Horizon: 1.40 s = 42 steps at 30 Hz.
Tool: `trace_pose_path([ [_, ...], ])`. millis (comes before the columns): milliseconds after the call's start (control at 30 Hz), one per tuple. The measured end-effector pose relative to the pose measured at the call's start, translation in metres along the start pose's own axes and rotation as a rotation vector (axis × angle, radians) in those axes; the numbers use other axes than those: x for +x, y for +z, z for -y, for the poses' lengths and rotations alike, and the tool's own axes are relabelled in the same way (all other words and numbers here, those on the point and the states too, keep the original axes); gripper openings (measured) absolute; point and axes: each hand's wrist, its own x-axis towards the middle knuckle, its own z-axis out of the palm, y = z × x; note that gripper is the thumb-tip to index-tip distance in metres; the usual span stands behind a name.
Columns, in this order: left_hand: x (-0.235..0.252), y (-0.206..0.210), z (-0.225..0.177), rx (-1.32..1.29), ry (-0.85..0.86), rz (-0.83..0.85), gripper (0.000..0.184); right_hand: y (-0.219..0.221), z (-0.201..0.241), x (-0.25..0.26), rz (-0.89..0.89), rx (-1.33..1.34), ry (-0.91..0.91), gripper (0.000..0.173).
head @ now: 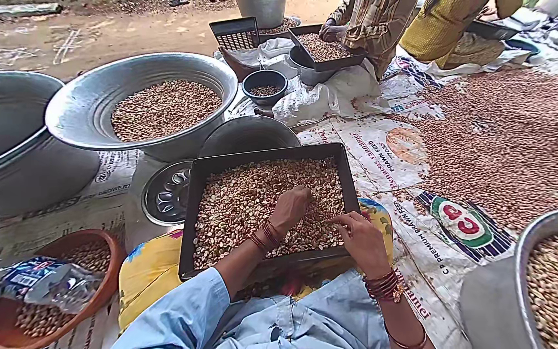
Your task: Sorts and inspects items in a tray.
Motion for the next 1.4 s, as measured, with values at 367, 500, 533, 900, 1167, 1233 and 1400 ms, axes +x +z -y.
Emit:
trace_pose_path([
  [367,-0.079,-0.071,0.060,-0.706,0.548,0.661,0.030,-0.001,-0.040,0.016,-0.132,0.725,0.223,0.048],
  [500,-0.080,-0.036,0.017,-0.196,0.447,0.533,0.037,0.012,-0.058,0.028,0.130,1.262,0.334,0.066],
  [533,-0.078,-0.021,0.003,-0.123,0.442,0.546,0.040,0.015,-0.057,0.030,0.144,1.275,0.333,0.067],
  [900,0.012,-0.023,-0.002,0.079,-0.078,0.023,0.051,0.023,-0.050,0.029,0.039,1.251,0.339,0.059],
  [1167,-0.044,0.003,-0.036,-0.111,0.314,0.261,0.042,0.030,-0.054,0.035,0.032,1.288,0.322,0.059],
  [1233,-0.048,0.023,-0.057,-0.076,0.415,0.453,0.038,0.030,-0.056,0.034,0.034,1.284,0.315,0.059],
  [1400,-0.019,0.015,-0.047,-0.019,0.154,0.183,0.059,0.028,-0.053,0.030,0.026,1.286,0.317,0.060],
])
